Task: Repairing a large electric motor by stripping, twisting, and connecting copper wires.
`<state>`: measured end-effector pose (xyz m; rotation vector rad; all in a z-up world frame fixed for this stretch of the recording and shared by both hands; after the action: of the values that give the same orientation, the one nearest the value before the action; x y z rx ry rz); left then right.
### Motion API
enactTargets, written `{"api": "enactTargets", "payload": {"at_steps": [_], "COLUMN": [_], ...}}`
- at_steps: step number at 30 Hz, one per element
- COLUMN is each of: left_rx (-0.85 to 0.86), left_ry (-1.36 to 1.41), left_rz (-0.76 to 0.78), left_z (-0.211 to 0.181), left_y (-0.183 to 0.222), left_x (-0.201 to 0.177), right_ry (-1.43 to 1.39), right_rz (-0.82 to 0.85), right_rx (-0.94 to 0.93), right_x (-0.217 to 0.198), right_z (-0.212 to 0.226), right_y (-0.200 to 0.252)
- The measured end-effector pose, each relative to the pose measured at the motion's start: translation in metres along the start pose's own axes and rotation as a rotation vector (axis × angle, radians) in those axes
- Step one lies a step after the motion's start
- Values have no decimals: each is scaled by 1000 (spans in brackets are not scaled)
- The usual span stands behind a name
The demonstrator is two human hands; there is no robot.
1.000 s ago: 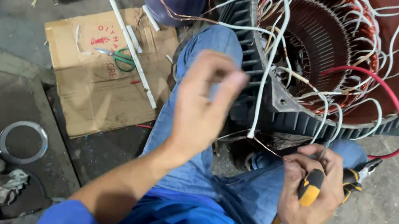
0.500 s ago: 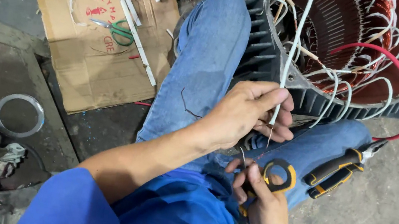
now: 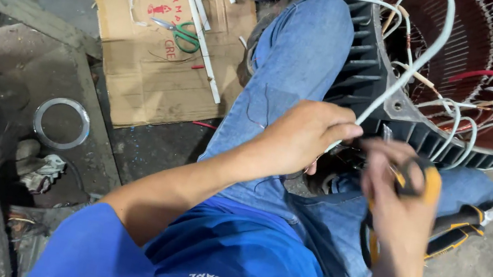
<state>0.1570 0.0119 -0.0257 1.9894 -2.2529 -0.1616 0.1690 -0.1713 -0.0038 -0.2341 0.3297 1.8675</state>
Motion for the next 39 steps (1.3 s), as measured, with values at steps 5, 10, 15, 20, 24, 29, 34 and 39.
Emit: {"api": "enactTargets", "payload": {"at_steps": [5, 10, 15, 20, 24, 29, 34, 39], "left_rx": [46, 335, 443, 179, 263, 213, 201, -68], "left_ry": [94, -213, -192, 435, 17, -251, 28, 753], "left_rz": [-125, -471, -721, -280, -255, -241, -177, 15], "left_z": [7, -13, -6, 57, 30, 28, 46, 60], "left_y": [2, 38, 103, 78, 74, 67, 51, 44], "left_x": [-21, -41, -29, -9, -35, -40, -30, -9], "right_ry": [-261, -377, -476, -537, -489, -212, 129, 561], "right_rz": [97, 256, 267, 298, 248, 221, 114, 182], "right_rx": [-78, -112, 57, 64, 0, -136, -214, -611], "right_x": [43, 76, 82, 82, 55, 53, 35, 41], "right_z": [-43, -23, -14, -4, -18, -22, 15, 48], "right_y": [-54, -75, -89, -89, -93, -81, -36, -13]}}
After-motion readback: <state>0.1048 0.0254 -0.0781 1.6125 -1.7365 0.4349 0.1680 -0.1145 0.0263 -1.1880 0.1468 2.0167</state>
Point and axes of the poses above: each hand's wrist, its own y-axis away from the middle knuckle, its own x-axis out of the palm, z = x × y, the point moved 6 cm from there along -y, towards the middle knuckle, and after that the axes turned 1 degree about z, right-handed, at the moved point
